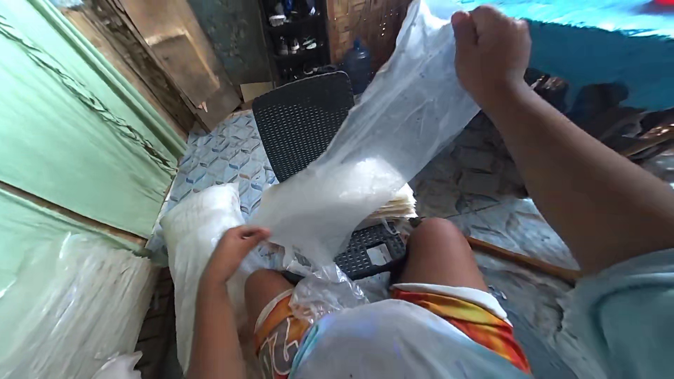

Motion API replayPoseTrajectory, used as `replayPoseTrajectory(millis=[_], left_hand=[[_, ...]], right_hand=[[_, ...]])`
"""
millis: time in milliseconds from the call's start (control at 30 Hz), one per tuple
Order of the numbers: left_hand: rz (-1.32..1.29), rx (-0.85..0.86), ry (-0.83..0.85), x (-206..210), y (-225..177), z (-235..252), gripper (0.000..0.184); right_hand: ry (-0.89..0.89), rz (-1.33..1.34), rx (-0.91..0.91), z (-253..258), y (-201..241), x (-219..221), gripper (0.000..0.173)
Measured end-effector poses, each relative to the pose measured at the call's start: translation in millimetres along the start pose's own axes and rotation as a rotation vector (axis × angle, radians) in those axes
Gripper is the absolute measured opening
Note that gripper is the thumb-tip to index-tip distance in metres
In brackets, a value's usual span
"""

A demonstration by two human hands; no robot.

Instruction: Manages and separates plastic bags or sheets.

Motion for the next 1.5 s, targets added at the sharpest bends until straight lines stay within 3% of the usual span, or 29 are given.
replayPoseTrajectory(millis=[67, 133, 200, 267, 333, 400, 467, 500, 533, 600, 633, 700, 833, 967, 1033, 1100, 1167, 1200, 1267, 1300, 1333, 1367, 1433, 1500], left_hand=[[-0.427, 0.084, -0.289, -26, 1, 3, 0.013], [-0.55, 0.056, -0.278, -18, 0, 12, 0.047], [-0.318, -0.012, -0.304, -5, 7, 34, 0.042], [-0.03, 0.013, -0.372, -15, 37, 66, 0.036], [0.149, 0.043, -0.414, -28, 42, 83, 0.037], [0.073, 0.138, -0.395, -44, 19, 92, 0.037], [-0.236, 0.208, -0.285, -55, 2, 83, 0.039], [-0.395, 0.207, -0.208, -57, -2, 80, 0.043], [-0.51, 0.184, -0.202, -55, -4, 77, 0.042], [-0.552, 0.107, -0.348, -45, -8, 77, 0.03], [-0.507, 0.07, -0.438, -37, -10, 77, 0.034], [-0.548, 0.053, -0.487, -13, -20, 67, 0.037], [-0.921, 0.154, -0.205, 66, -63, 6, 0.038], [-0.983, 0.151, -0.002, 113, -87, -33, 0.032], [-0.963, 0.12, -0.012, 117, -83, -36, 0.033], [-0.899, 0.131, -0.134, 106, -73, -33, 0.035], [-0.93, 0.208, -0.211, 80, -65, -17, 0.031], [-0.972, 0.275, -0.188, 59, -61, -6, 0.032], [-0.89, 0.318, -0.101, 22, -45, 9, 0.065], [-0.78, 0.264, -0.127, 14, -30, 11, 0.057], [-0.603, 0.182, -0.214, 13, -15, 15, 0.031], [-0.34, 0.077, -0.314, 10, 1, 23, 0.022], [0.161, -0.1, -0.468, -12, 32, 40, 0.034], [0.217, -0.193, -0.605, -48, 59, 53, 0.043]], right_hand=[[0.04, 0.108, 0.094, -5, -15, 21, 0.061], [0.155, 0.257, 0.133, -24, -15, 54, 0.054], [0.341, 0.328, 0.161, -51, -11, 102, 0.052], [0.491, 0.101, 0.139, -75, -15, 140, 0.055], [0.501, -0.061, 0.112, -90, -19, 156, 0.054], [0.365, 0.173, 0.148, -78, -27, 151, 0.047], [0.34, 0.605, 0.156, -75, -45, 151, 0.04], [0.369, 0.789, 0.14, -76, -49, 152, 0.044], [0.388, 0.926, 0.132, -79, -49, 154, 0.044], [0.359, 1.068, 0.146, -83, -44, 162, 0.023], [0.301, 1.075, 0.173, -82, -42, 165, 0.017], [0.142, 0.953, 0.284, -77, -43, 168, 0.029], [0.064, 0.547, 0.371, -67, -56, 178, 0.043], [0.101, 0.179, 0.363, -69, -59, 193, 0.046], [0.099, 0.046, 0.329, -67, -67, 190, 0.049], [0.098, -0.007, 0.261, -64, -73, 183, 0.051], [0.109, 0.125, 0.224, -57, -77, 175, 0.05], [0.128, 0.312, 0.234, -52, -79, 169, 0.049], [0.245, 0.853, 0.29, -48, -78, 154, 0.04], [0.351, 1.062, 0.285, -57, -74, 146, 0.034], [0.411, 1.056, 0.283, -69, -70, 140, 0.026], [0.411, 0.834, 0.296, -77, -68, 137, 0.024], [0.424, 0.209, 0.287, -90, -73, 145, 0.039], [0.432, -0.046, 0.323, -102, -98, 166, 0.044]])
Point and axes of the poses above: each hand's wrist, its own z-axis towards the middle knuckle, its own x-axis out of the palm, y = z × x, the point moved 6 cm from there along z, towards the middle knuckle, and after that the axes turned 12 degrees about -z, right-handed, at the moved point
